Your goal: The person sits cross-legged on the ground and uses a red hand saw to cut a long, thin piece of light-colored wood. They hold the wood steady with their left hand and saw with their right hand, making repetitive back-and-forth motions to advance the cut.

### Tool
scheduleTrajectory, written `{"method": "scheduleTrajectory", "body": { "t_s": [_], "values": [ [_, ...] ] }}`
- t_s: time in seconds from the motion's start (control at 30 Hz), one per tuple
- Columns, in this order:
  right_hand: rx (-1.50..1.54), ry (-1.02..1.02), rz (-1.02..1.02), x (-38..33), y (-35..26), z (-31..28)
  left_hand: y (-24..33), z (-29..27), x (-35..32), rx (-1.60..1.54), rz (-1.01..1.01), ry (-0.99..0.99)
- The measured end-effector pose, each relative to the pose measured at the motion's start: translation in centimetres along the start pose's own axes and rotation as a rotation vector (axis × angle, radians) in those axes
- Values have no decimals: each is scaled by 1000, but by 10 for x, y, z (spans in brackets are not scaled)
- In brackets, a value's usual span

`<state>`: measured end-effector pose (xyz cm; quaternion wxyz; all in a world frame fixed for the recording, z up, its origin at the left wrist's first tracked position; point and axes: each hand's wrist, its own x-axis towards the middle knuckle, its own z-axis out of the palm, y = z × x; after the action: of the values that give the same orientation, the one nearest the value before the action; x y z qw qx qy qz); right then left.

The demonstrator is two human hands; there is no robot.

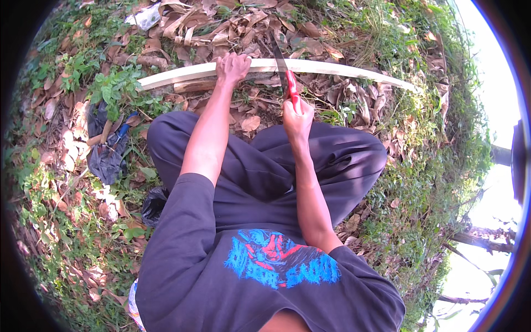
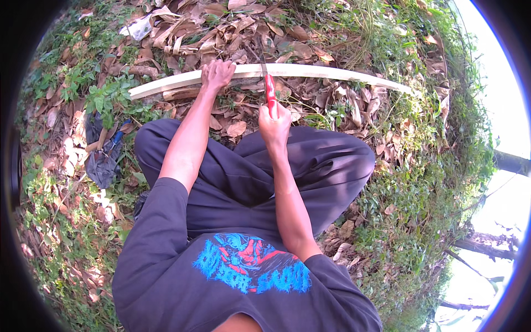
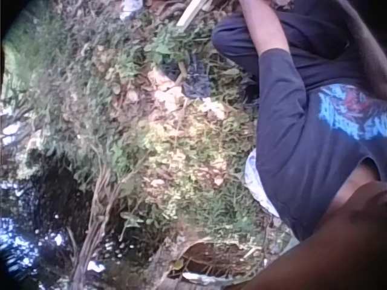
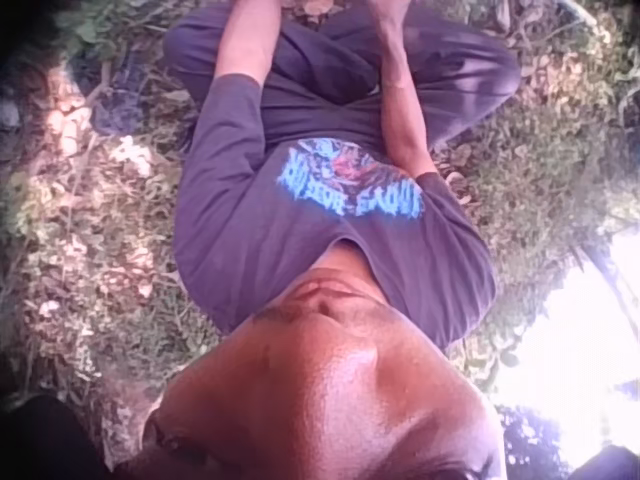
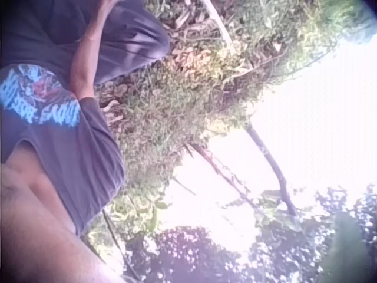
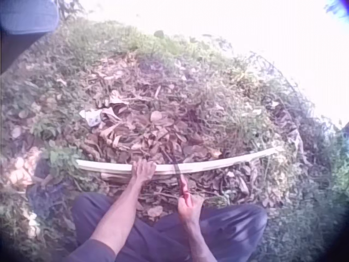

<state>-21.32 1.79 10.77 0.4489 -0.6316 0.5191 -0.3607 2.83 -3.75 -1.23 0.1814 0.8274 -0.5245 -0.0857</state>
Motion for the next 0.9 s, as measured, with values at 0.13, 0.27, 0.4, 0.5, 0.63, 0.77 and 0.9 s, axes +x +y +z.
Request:
{"method": "scheduleTrajectory", "body": {
  "t_s": [0.13,0.27,0.4,0.5,0.63,0.77,0.9],
  "values": [
    [129,-37,102,-46,2,-12,0,-3,2,2,-14,26],
    [148,-48,155,-90,-10,-34,-12,11,-4,-27,41,151],
    [17,23,-25,-36,1,-12,-8,8,-5,-5,57,121],
    [-134,88,-178,-13,2,4,6,-7,-1,20,31,6],
    [7,-3,-46,-55,2,-6,-4,-5,2,2,10,63],
    [57,-50,32,-108,1,-32,-5,1,-4,-5,20,60],
    [43,1,9,-47,10,-17,-1,-2,-3,-13,15,7]
  ]
}}
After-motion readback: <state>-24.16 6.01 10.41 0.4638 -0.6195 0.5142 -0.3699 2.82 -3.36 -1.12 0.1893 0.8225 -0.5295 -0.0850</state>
